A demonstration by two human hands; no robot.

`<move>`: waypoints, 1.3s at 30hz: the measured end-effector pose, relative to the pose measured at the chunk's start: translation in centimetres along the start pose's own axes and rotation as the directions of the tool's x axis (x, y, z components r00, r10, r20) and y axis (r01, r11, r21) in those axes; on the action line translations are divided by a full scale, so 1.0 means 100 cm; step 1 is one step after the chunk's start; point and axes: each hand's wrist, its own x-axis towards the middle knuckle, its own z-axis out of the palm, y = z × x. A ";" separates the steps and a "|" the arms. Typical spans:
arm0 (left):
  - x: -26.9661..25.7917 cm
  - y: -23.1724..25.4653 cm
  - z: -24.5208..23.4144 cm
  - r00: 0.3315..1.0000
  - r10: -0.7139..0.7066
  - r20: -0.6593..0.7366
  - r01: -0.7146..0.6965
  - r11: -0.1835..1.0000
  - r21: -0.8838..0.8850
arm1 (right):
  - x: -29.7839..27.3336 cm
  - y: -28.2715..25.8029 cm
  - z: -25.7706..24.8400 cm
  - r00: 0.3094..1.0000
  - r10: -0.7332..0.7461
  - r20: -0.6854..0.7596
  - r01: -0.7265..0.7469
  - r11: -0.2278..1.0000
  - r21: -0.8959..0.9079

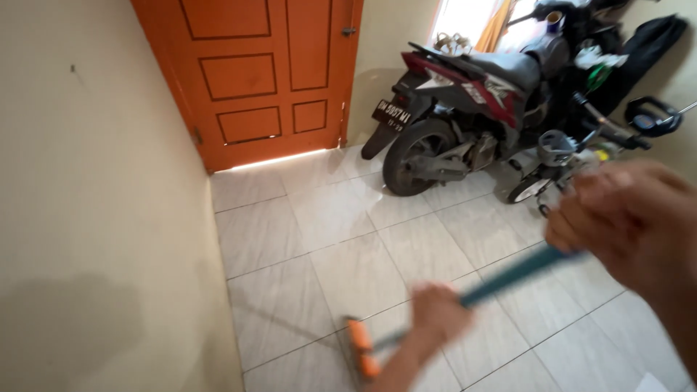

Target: Sweeping the tiled floor of a room using a long-handled broom.

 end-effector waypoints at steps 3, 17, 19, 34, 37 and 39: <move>0.017 -0.101 -0.027 0.985 -0.092 -0.145 0.119 0.974 0.192 | 0.030 0.057 0.008 0.998 0.056 0.003 -0.055 0.959 0.278; 0.000 -0.088 0.002 0.916 -0.389 -0.100 0.372 0.916 -0.153 | 0.022 0.085 0.094 0.965 0.257 -0.049 -0.261 0.937 -0.233; -0.003 -0.063 -0.015 0.918 -0.395 -0.049 0.385 0.912 -0.141 | 0.026 0.067 0.095 0.957 0.289 -0.011 -0.277 0.906 -0.320; -0.057 -0.132 -0.032 0.859 -0.480 -0.178 0.501 0.859 0.105 | 0.016 0.119 0.079 0.978 0.166 0.127 -0.189 0.963 0.193; -0.037 -0.102 0.015 0.878 -0.436 -0.199 0.438 0.898 -0.036 | 0.002 0.102 0.071 0.971 0.193 0.140 -0.200 0.979 0.037; -0.038 -0.064 0.018 0.896 -0.366 -0.251 0.333 0.929 -0.162 | -0.005 0.091 0.077 0.955 0.223 0.197 -0.158 0.942 -0.297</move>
